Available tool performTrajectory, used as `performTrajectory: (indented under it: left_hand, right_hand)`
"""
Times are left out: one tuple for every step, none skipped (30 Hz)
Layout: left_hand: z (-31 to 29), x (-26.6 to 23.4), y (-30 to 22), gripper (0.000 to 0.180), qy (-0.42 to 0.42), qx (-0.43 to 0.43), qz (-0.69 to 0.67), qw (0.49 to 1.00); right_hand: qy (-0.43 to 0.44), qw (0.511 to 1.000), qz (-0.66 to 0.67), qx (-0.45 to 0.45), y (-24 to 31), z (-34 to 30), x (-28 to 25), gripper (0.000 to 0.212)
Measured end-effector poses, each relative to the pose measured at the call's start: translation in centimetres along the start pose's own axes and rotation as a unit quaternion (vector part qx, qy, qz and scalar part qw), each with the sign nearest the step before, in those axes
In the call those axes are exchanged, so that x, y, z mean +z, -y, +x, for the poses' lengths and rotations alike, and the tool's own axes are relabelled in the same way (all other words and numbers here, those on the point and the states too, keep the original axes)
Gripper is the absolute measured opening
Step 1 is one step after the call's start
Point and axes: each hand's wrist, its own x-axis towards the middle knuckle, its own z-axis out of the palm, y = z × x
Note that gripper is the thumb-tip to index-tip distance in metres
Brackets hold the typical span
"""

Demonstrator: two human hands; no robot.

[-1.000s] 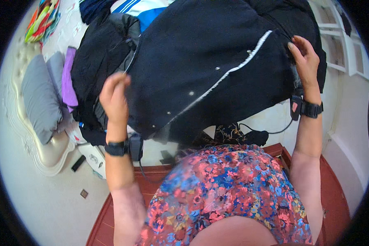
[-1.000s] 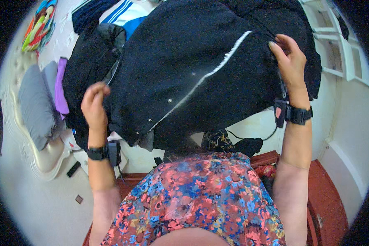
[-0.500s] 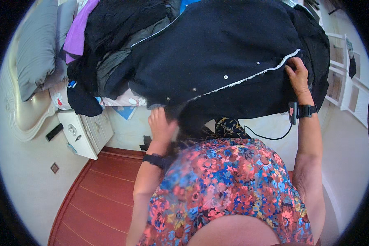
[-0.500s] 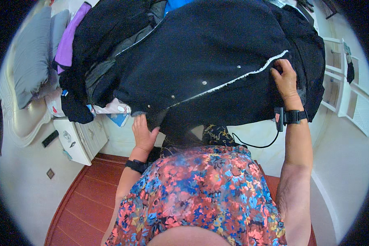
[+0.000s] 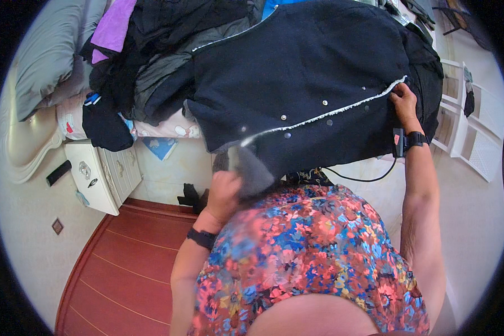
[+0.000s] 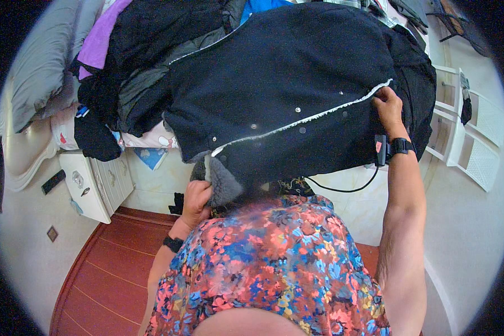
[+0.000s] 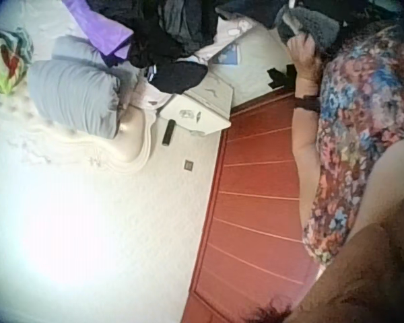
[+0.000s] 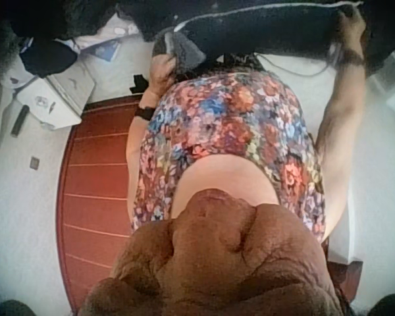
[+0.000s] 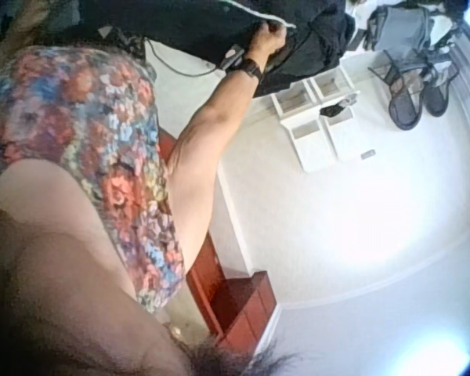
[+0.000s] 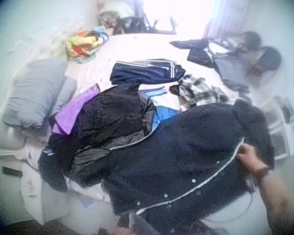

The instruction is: The person folds a black jacket on a bed, places it into a wardrobe, and then begins folding a grey garment and a black jacket with red zippers.

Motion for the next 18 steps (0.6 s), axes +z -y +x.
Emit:
performTrajectory:
  left_hand:
    - [0.5,-0.7,-1.3,0.027,-0.019,-0.004,-0.02,1.0]
    - [1.0,-1.2,-2.2,0.028,-0.037,-0.008,-0.039,0.999]
    - [1.2,-1.5,-2.5,0.028,-0.039,-0.009,-0.039,0.998]
    - [1.3,-1.8,-2.8,0.03,-0.105,-0.027,-0.036,0.993]
    - [1.4,-1.9,-2.8,0.032,-0.171,-0.045,-0.032,0.984]
    - [1.1,-1.6,-2.4,0.028,-0.197,-0.057,-0.045,0.978]
    - [0.9,-1.6,-2.2,0.028,-0.2,-0.059,-0.046,0.977]
    - [0.8,-1.8,-2.1,0.025,-0.166,-0.032,-0.045,0.985]
    - [1.0,-1.9,-2.1,0.022,-0.134,-0.003,-0.045,0.99]
    - [1.1,-1.9,-2.1,0.022,-0.111,0.02,-0.048,0.992]
    - [1.0,-1.8,-1.9,0.022,-0.116,0.022,-0.052,0.992]
    - [0.6,-1.7,-1.8,0.022,-0.105,0.026,-0.032,0.994]
    - [0.3,-1.3,-1.9,0.023,-0.094,0.03,-0.013,0.995]
    - [0.3,-0.9,-2.0,0.023,-0.109,0.026,-0.022,0.993]
    - [0.6,-0.9,-2.2,0.023,-0.113,0.025,-0.023,0.993]
    - [0.9,-0.8,-2.3,0.022,-0.125,0.025,-0.022,0.992]
    - [1.1,-0.7,-2.4,0.022,-0.137,0.023,-0.02,0.99]
    - [1.1,-0.6,-2.5,0.022,-0.141,0.02,-0.022,0.99]
  right_hand:
    - [-0.009,1.0,-0.006,-0.006,-1.0,0.3,-0.2,0.018]
    - [-0.018,1.0,-0.013,-0.011,-1.9,0.5,-0.5,0.019]
    - [-0.018,1.0,-0.013,-0.013,-2.1,0.6,-0.6,0.019]
    - [-0.014,1.0,-0.016,-0.009,-2.3,0.6,-0.7,0.02]
    - [-0.011,1.0,-0.019,-0.006,-2.5,0.7,-0.9,0.02]
    - [-0.009,1.0,-0.021,-0.009,-2.4,0.9,-1.1,0.02]
    - [0.002,0.999,-0.045,-0.01,-2.2,1.0,-1.5,0.021]
    - [0.012,0.997,-0.071,-0.011,-2.1,1.0,-1.9,0.022]
    - [0.011,0.997,-0.074,-0.014,-2.1,1.1,-2.4,0.022]
    - [0.03,0.995,-0.088,-0.021,-2.1,1.1,-3.0,0.022]
    - [0.048,0.993,-0.102,-0.028,-2.1,1.0,-3.6,0.022]
    - [0.038,0.987,-0.155,-0.022,-0.5,0.7,-4.2,0.019]
    - [0.038,0.986,-0.159,-0.027,1.3,0.2,-4.8,0.019]
    - [-0.034,0.985,-0.138,-0.097,3.3,-0.4,-5.0,0.018]
    - [-0.108,0.973,-0.117,-0.165,6.0,-1.3,-5.2,0.018]
    - [-0.08,0.972,-0.063,-0.214,9.7,-2.6,-4.6,0.019]
    - [-0.049,0.964,-0.006,-0.261,14.0,-4.2,-3.3,0.021]
    - [0.033,0.956,0.032,-0.291,17.9,-6.0,-1.8,0.027]
